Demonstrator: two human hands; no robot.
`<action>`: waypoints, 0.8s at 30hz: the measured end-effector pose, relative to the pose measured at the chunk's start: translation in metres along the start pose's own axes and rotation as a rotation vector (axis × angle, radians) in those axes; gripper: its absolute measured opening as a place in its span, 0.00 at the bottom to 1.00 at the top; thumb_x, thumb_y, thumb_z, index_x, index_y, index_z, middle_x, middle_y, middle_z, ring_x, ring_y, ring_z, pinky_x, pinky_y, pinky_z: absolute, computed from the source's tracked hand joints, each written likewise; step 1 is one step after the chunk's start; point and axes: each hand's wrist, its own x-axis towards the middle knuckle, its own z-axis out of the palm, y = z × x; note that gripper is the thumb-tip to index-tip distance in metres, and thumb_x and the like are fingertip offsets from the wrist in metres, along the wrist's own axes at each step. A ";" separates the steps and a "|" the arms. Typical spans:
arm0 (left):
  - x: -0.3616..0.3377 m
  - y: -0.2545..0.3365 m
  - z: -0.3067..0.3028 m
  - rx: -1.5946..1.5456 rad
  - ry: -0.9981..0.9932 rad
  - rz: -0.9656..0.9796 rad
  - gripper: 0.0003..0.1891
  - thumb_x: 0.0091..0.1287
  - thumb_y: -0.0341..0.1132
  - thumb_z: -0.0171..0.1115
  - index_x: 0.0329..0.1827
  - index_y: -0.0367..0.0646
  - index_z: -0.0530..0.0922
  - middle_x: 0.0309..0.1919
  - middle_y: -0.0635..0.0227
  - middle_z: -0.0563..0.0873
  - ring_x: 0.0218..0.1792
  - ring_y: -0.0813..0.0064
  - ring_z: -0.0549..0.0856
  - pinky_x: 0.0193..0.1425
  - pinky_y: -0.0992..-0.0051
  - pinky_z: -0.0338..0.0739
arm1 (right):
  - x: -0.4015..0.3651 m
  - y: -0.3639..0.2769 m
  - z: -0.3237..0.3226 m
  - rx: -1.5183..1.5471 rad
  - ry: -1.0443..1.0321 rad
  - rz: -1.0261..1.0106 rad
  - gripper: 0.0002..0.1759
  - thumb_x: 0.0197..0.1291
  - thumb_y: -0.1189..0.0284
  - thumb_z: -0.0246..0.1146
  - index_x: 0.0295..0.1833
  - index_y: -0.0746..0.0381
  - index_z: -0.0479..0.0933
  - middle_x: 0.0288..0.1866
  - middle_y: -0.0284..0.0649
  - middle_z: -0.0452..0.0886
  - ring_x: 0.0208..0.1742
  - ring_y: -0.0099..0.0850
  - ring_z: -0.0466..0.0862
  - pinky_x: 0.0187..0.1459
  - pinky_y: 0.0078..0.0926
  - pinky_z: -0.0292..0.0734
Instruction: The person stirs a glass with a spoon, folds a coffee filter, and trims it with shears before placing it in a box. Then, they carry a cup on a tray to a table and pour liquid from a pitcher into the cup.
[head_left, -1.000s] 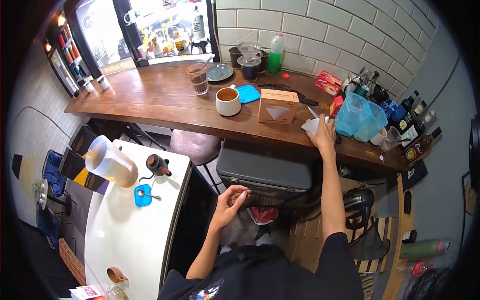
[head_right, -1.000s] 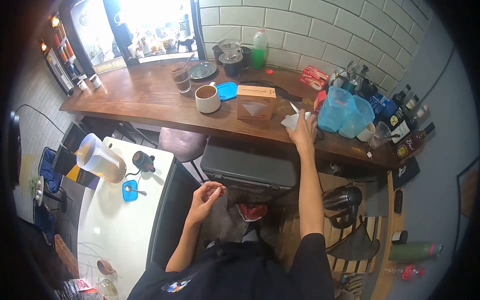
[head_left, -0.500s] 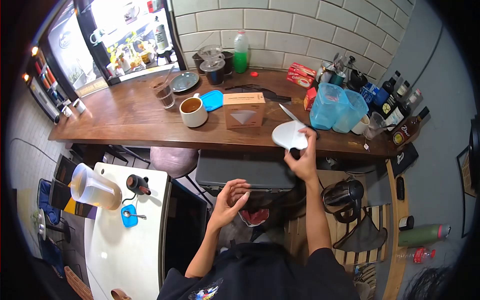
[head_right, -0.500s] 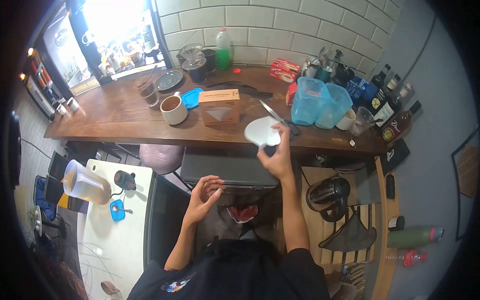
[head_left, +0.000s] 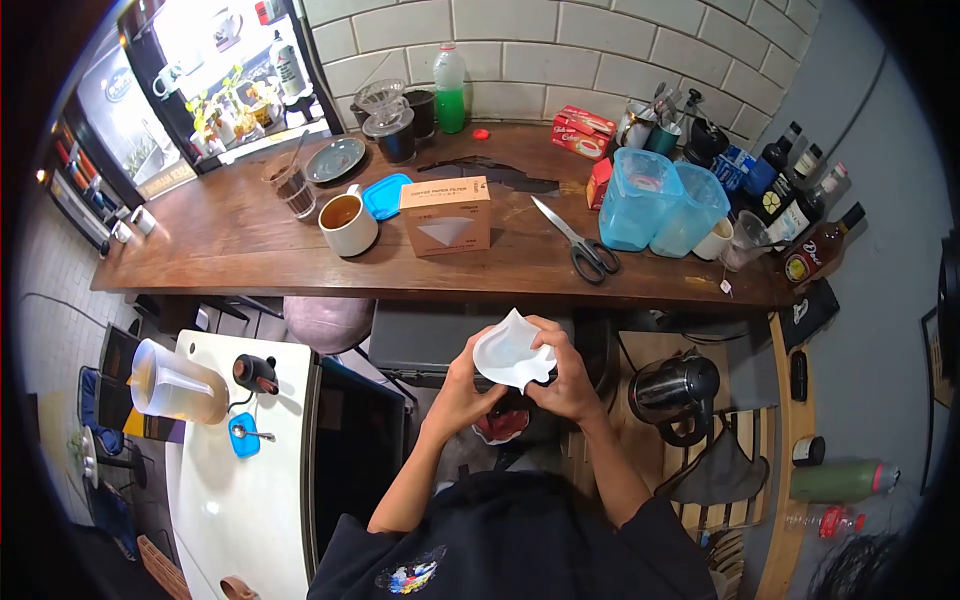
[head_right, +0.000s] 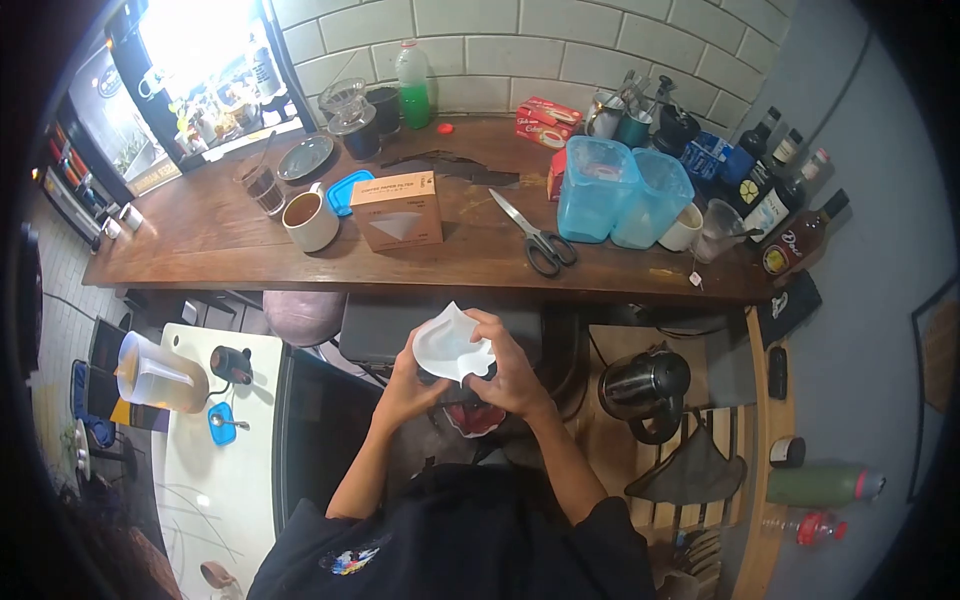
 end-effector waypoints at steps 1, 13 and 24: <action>0.000 0.000 0.001 -0.002 0.021 0.011 0.34 0.53 0.20 0.66 0.66 0.34 0.67 0.59 0.51 0.78 0.63 0.62 0.78 0.66 0.68 0.70 | 0.000 0.002 0.002 -0.001 -0.018 0.019 0.36 0.36 0.83 0.69 0.56 0.60 0.65 0.66 0.52 0.67 0.64 0.47 0.72 0.62 0.34 0.66; -0.014 -0.030 -0.010 0.162 0.133 -0.003 0.27 0.50 0.16 0.61 0.57 0.30 0.73 0.44 0.47 0.85 0.50 0.55 0.86 0.53 0.68 0.79 | 0.013 -0.013 0.014 -0.110 -0.112 -0.071 0.43 0.37 0.78 0.76 0.61 0.59 0.64 0.68 0.53 0.64 0.65 0.51 0.70 0.63 0.38 0.68; -0.014 -0.013 -0.008 0.067 0.117 0.028 0.27 0.52 0.17 0.58 0.59 0.34 0.74 0.47 0.47 0.85 0.53 0.53 0.84 0.53 0.69 0.78 | 0.003 -0.011 0.014 0.115 -0.032 0.142 0.57 0.40 0.76 0.79 0.74 0.59 0.52 0.72 0.46 0.59 0.64 0.41 0.72 0.60 0.36 0.72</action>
